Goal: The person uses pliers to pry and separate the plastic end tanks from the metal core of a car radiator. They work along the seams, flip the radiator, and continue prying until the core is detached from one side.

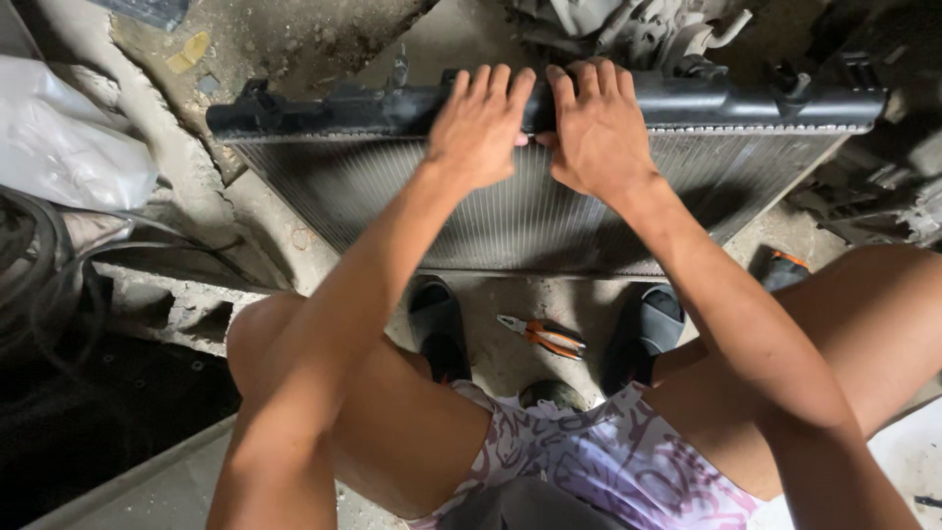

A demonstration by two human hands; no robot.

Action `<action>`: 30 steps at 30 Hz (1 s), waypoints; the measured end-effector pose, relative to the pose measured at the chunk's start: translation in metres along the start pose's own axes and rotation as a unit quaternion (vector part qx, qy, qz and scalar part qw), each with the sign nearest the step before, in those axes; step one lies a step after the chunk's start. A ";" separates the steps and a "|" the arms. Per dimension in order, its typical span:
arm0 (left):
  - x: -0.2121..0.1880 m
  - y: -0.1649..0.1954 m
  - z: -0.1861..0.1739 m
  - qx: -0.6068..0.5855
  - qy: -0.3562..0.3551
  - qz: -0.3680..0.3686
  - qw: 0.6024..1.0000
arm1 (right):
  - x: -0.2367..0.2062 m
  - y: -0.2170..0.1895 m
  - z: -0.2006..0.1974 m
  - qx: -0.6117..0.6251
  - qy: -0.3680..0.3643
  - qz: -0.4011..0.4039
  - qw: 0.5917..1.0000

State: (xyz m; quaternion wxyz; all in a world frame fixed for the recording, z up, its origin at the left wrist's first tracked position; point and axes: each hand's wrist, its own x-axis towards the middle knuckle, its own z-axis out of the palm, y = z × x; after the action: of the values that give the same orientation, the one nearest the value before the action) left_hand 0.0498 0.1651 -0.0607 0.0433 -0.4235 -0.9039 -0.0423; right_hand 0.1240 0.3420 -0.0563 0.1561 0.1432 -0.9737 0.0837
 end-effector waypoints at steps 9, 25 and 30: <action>-0.008 0.007 0.011 0.036 0.061 -0.022 0.997 | -0.003 -0.013 -0.002 0.040 0.064 0.026 0.997; -0.011 0.002 0.002 -0.007 0.089 -0.003 0.996 | -0.008 -0.015 0.002 0.066 0.048 0.029 0.996; -0.014 -0.018 -0.013 -0.080 0.051 0.011 0.995 | -0.003 -0.013 -0.015 0.025 0.033 -0.002 0.999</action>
State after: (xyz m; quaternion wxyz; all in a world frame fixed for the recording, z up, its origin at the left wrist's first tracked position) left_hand 0.0454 0.1409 -0.0507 0.0559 -0.4324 -0.8898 -0.1351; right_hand 0.1346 0.3338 -0.0421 0.1843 0.1467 -0.9653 0.1126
